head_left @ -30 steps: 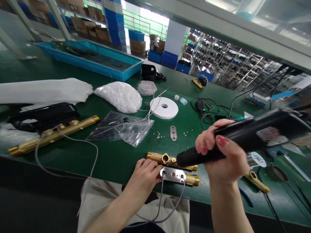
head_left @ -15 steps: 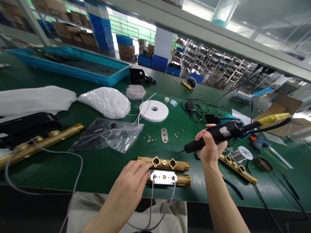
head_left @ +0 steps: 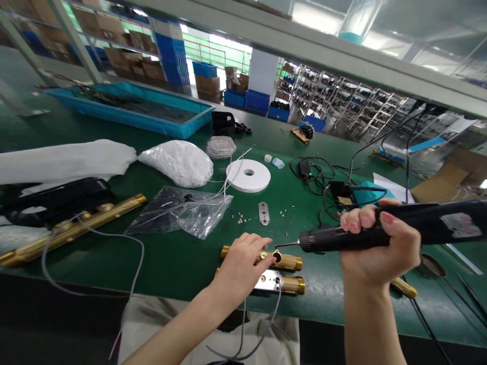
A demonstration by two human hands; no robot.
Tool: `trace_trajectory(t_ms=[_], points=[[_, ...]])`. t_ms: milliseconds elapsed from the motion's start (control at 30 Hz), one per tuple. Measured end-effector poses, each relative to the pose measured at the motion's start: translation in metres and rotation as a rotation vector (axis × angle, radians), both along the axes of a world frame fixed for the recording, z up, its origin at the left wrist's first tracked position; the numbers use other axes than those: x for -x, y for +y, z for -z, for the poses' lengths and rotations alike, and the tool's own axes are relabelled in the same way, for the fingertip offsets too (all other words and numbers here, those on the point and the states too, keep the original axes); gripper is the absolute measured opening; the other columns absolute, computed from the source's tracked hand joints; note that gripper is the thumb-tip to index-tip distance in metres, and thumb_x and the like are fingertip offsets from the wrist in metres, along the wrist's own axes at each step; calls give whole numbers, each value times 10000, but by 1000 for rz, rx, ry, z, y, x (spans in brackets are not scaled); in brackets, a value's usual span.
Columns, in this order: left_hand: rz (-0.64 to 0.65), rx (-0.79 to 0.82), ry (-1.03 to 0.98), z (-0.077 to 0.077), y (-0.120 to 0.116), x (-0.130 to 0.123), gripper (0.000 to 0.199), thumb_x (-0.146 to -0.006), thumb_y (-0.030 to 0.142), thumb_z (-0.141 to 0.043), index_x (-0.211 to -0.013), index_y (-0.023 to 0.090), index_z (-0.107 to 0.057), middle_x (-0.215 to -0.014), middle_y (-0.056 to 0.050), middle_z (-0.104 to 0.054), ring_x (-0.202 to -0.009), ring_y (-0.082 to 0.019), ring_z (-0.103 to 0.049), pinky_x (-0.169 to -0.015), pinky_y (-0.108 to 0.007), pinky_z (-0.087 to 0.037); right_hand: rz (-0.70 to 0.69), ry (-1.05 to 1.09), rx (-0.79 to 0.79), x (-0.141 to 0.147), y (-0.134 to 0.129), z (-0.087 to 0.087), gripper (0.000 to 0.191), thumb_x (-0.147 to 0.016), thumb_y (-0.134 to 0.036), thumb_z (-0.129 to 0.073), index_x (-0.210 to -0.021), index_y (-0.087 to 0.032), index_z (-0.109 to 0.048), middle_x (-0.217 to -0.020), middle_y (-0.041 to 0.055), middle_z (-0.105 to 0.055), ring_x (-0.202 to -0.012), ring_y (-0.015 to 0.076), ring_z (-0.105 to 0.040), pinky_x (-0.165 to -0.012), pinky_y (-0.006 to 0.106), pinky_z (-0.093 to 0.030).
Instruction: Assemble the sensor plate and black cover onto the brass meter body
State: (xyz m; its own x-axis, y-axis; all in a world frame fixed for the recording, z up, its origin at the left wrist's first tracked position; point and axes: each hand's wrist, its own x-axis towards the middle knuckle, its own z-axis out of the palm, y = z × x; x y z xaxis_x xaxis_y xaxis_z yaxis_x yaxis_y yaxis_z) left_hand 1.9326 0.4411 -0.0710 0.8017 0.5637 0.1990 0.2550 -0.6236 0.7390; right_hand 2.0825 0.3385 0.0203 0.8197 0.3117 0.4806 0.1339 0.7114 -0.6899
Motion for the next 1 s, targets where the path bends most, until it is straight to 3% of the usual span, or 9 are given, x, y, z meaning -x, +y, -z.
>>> trace_trajectory(t_ms=[100,233,400,1000], points=[[-7,5,-8,-1,-3,-3,229,-800,184,-674,-1022,211,-624,-974,13,-631,-944,-189,-526,-858,-377,-378,-24,-10,-13,9,-3,-6,165,-675,-208,-478,-833,-173,-506,-514,-57,-421,-410,89,-383,-428,219,-350],[16,15,-44,-1,-4,-1,51,-835,201,-640,-862,232,-669,-873,46,-658,-860,-158,-544,-829,-356,-345,-41,-36,-20,14,-5,-8,172,-680,-209,-471,-841,-168,-512,-506,-57,-414,-406,89,-380,-424,221,-350],[-7,-17,-48,-1,-2,3,56,-834,199,-643,-789,212,-673,-811,39,-663,-800,-147,-547,-805,-346,-330,-56,-43,-11,17,-6,-7,182,-671,-215,-480,-843,-168,-513,-508,-58,-415,-405,87,-381,-427,222,-351],[-22,-408,19,3,-6,8,133,-824,236,-647,-748,150,-578,-774,-17,-600,-764,-188,-497,-779,-380,-351,-69,-73,15,32,-4,-4,190,-650,-236,-529,-831,-185,-508,-512,-61,-421,-394,80,-384,-432,222,-344]])
